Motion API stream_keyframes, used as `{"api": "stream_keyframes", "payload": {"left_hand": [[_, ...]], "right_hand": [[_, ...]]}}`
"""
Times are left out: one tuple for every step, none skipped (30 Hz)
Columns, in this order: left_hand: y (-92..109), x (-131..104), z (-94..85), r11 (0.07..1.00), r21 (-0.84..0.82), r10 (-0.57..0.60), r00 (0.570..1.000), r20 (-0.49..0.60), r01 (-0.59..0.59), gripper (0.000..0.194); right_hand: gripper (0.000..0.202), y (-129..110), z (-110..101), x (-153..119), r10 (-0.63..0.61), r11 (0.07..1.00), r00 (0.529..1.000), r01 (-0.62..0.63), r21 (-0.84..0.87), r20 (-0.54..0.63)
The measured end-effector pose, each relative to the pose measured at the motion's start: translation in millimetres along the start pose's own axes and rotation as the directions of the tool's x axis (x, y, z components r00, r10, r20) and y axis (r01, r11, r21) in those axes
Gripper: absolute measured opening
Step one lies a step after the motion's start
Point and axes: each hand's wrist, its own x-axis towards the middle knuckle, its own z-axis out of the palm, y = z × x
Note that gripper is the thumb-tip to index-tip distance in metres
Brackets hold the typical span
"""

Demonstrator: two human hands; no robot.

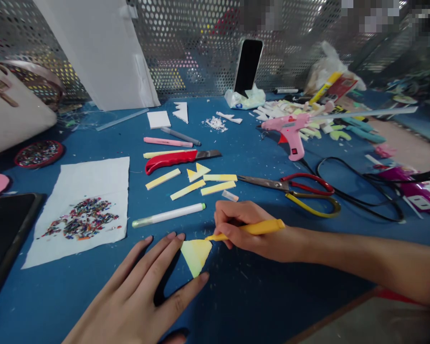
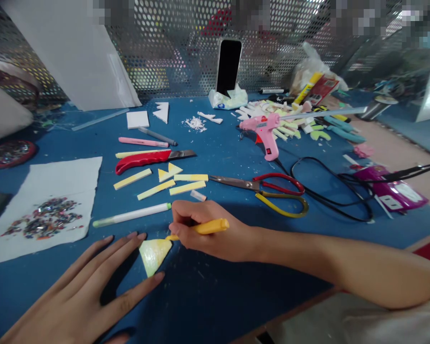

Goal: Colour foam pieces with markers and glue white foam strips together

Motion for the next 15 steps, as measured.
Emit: {"api": "stream_keyframes", "payload": {"left_hand": [[0.0, 0.1, 0.0, 1.0, -0.001, 0.001, 1.0, 0.0, -0.001, 0.053], [0.0, 0.1, -0.2, 1.0, -0.002, 0.001, 1.0, -0.003, -0.001, 0.053], [0.0, 0.1, -0.4, 1.0, -0.004, 0.002, 1.0, -0.009, -0.002, 0.053], [0.0, 0.1, -0.7, 1.0, -0.007, 0.005, 1.0, -0.014, -0.005, 0.053], [0.0, 0.1, -0.9, 1.0, -0.01, 0.006, 1.0, -0.02, -0.006, 0.053], [0.0, 0.1, -1.1, 1.0, -0.012, 0.005, 1.0, -0.022, -0.006, 0.053], [0.1, 0.3, -1.0, 1.0, -0.013, 0.005, 1.0, -0.024, -0.005, 0.053], [0.2, 0.4, -0.9, 1.0, -0.014, 0.003, 1.0, -0.024, -0.003, 0.052], [0.3, 0.6, -0.7, 1.0, -0.016, 0.001, 1.0, -0.024, -0.002, 0.052], [0.3, 0.9, -0.5, 1.0, -0.018, 0.001, 1.0, -0.024, -0.001, 0.052], [0.4, 1.1, -0.4, 1.0, -0.019, 0.003, 1.0, -0.025, -0.003, 0.052], [0.4, 1.3, -0.4, 1.0, -0.018, 0.005, 1.0, -0.025, -0.005, 0.051], [0.4, 1.5, -0.5, 1.0, -0.016, 0.006, 1.0, -0.025, -0.006, 0.051], [0.3, 1.7, -0.8, 1.0, -0.013, 0.007, 1.0, -0.024, -0.007, 0.05], [0.2, 1.8, -1.1, 1.0, -0.008, 0.006, 1.0, -0.022, -0.006, 0.05]], "right_hand": [[0.023, 0.2, -0.2, 0.0, 0.002, 1.0, 1.0, -0.003, 0.002, 0.001], [0.023, 0.4, -0.2, 0.0, 0.005, 1.0, 1.0, -0.005, 0.001, 0.001], [0.023, 0.4, -0.2, 0.1, 0.005, 1.0, 1.0, -0.005, -0.003, 0.001], [0.024, 0.3, -0.2, 0.2, 0.004, 1.0, 1.0, -0.004, -0.007, -0.001], [0.024, 0.1, -0.2, 0.3, 0.003, 1.0, 1.0, -0.003, -0.01, -0.003], [0.025, -0.3, -0.2, 0.4, 0.003, 1.0, 1.0, -0.003, -0.01, -0.004], [0.025, -0.8, -0.2, 0.4, 0.005, 1.0, 1.0, -0.005, -0.008, -0.005], [0.026, -1.3, -0.2, 0.4, 0.007, 1.0, 1.0, -0.007, -0.005, -0.004], [0.026, -1.9, -0.2, 0.3, 0.009, 1.0, 1.0, -0.009, -0.003, -0.003], [0.026, -2.4, -0.1, 0.1, 0.013, 1.0, 1.0, -0.013, -0.003, -0.002], [0.025, -2.8, -0.1, -0.1, 0.017, 1.0, 1.0, -0.017, -0.004, 0.0], [0.024, -3.1, 0.0, -0.3, 0.02, 1.0, 1.0, -0.02, -0.006, 0.0], [0.023, -3.3, -0.1, -0.4, 0.023, 1.0, 1.0, -0.023, -0.013, -0.001], [0.021, -3.5, -0.2, -0.4, 0.025, 0.999, 1.0, -0.026, -0.025, -0.003], [0.019, -3.6, -0.6, -0.2, 0.027, 0.999, 1.0, -0.027, -0.04, -0.004]]}}
